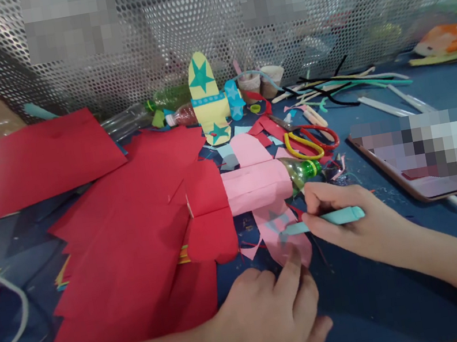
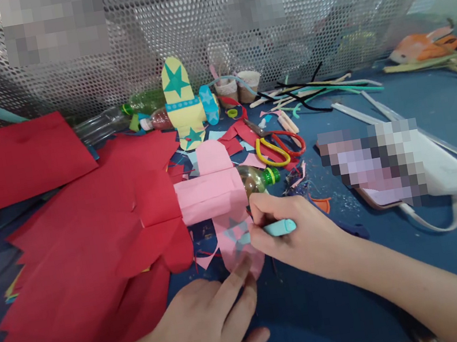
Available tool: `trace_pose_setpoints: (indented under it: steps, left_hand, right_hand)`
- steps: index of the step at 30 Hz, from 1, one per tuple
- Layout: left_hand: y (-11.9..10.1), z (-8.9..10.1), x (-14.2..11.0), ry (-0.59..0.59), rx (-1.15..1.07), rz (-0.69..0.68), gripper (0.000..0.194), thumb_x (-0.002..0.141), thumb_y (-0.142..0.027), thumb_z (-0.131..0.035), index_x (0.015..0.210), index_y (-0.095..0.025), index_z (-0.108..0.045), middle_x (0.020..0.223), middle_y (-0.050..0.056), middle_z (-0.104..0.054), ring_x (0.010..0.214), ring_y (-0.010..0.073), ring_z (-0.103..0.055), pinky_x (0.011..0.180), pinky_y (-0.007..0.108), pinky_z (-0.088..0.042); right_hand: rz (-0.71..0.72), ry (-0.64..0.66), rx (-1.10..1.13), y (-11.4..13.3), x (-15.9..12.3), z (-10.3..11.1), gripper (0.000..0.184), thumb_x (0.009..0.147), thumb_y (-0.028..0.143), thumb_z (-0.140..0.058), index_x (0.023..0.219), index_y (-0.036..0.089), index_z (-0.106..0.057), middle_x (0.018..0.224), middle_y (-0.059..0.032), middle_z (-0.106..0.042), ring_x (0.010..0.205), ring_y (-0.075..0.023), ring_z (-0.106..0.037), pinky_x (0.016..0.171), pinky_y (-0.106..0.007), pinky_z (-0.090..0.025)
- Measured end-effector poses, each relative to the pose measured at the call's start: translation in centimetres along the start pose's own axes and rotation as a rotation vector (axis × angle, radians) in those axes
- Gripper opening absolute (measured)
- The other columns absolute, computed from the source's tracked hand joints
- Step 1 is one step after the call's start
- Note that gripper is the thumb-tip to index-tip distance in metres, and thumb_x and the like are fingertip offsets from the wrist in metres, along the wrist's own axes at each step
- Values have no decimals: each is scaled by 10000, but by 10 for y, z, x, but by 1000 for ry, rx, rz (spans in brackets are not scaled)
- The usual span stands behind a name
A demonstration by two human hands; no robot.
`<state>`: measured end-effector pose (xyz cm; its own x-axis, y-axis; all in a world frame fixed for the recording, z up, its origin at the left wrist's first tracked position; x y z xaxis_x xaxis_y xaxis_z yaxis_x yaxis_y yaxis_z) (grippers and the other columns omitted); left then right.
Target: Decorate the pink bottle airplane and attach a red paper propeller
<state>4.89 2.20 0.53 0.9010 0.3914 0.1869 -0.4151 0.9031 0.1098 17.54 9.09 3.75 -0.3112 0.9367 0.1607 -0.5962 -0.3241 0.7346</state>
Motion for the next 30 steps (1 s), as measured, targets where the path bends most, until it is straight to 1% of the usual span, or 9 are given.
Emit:
trace_pose_setpoints:
  steps: [4,10,14,19,25,30]
  left_hand:
    - [0,2,0,-23,15,1,422,943,-394,-372,1143,-77,-564,1199,234,-602,588,205,-633,432,334,-476]
    - [0,3,0,-27,5,-1,404,945,-387,-363,1110,-91,-583,1156,205,-631,591,213,-637,417,337,-472]
    - [0,4,1,-35,18,-5,400,945,-380,-360,1093,-84,-585,1123,202,-645,563,205,-625,418,342,-475]
    - [0,7,1,-68,32,-6,390,945,-376,-363,1060,-87,-598,1138,195,-647,549,205,-617,402,343,-472]
    - [1,9,1,-98,6,16,379,956,-345,-337,1033,-99,-615,1108,164,-669,564,211,-624,412,348,-481]
    - [1,8,0,-116,0,23,361,941,-364,-377,1009,-105,-621,1114,152,-670,554,198,-622,410,333,-472]
  right_hand:
    - [-2,3,12,0,-1,0,247,790,120,-487,625,220,-332,536,84,-335,480,-82,-284,435,-217,-263]
    - [-13,-3,12,-2,-2,2,231,755,81,-473,635,221,-335,540,86,-329,481,-82,-279,440,-214,-265]
    - [-20,6,-3,-3,-1,1,227,746,80,-472,631,220,-335,534,87,-321,481,-83,-273,441,-216,-259]
    - [-20,-3,1,-1,0,2,219,736,93,-460,620,221,-325,526,85,-315,475,-81,-273,433,-213,-251]
    - [-20,-26,-21,-1,1,4,201,721,95,-455,622,223,-335,513,86,-335,461,-79,-278,427,-207,-257]
    - [-21,-82,-30,0,2,7,206,726,108,-445,602,223,-328,511,84,-333,460,-80,-276,426,-210,-256]
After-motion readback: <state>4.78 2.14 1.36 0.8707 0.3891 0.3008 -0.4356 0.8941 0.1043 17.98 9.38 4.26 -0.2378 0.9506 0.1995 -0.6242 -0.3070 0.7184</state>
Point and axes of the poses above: each hand's wrist, its own x-axis towards the middle knuckle, its own z-axis out of the back of the hand, y = z × x, the point moved 6 cm from there along x, towards the middle knuckle
